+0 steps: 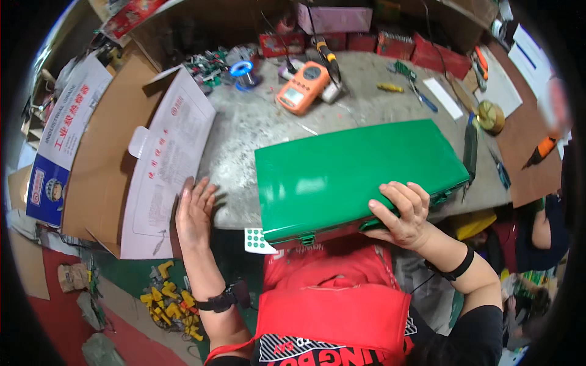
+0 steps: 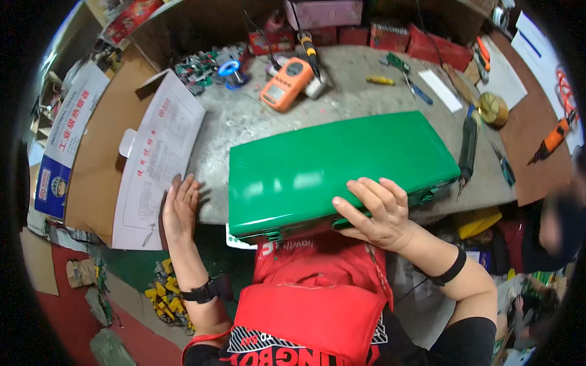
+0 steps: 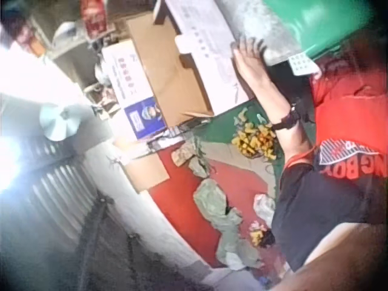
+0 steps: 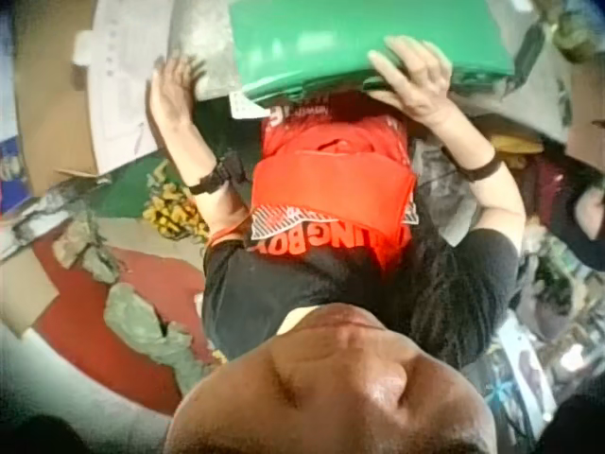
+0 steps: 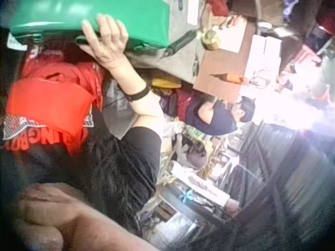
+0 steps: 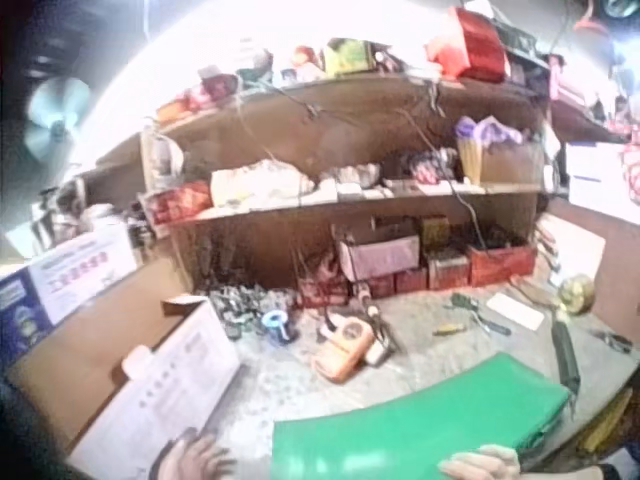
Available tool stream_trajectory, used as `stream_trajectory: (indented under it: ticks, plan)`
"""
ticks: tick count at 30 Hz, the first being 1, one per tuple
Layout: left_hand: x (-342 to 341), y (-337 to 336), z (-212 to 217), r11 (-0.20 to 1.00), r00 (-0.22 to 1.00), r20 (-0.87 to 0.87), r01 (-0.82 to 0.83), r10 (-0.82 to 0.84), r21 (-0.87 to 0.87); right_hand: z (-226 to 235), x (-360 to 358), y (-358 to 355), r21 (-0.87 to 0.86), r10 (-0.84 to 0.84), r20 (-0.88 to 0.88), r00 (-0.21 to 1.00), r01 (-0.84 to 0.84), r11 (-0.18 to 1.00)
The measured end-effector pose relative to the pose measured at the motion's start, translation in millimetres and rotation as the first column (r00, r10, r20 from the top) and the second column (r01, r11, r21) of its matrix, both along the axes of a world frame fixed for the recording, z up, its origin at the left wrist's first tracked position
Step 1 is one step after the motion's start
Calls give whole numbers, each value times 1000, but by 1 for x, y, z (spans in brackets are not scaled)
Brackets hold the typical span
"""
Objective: Assembling the internal electronic components and housing of a green handheld tool.
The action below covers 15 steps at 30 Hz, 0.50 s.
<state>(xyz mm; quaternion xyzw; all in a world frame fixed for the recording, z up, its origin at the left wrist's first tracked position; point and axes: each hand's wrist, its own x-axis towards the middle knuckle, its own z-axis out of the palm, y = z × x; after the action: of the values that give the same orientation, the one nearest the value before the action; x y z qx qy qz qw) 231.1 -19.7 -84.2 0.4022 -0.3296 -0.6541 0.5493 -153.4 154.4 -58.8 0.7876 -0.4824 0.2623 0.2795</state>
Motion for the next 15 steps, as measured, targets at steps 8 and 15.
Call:
stream_trajectory:
  ticks: [8,15]
  plan:
    - [-82,82,32,887,758,631,164,167,-431,-18,27,-14,68,-122,194,973,111,991]
    - [-94,114,21,822,617,711,173,338,-542,0,28,2,-13,82,492,867,-88,996]
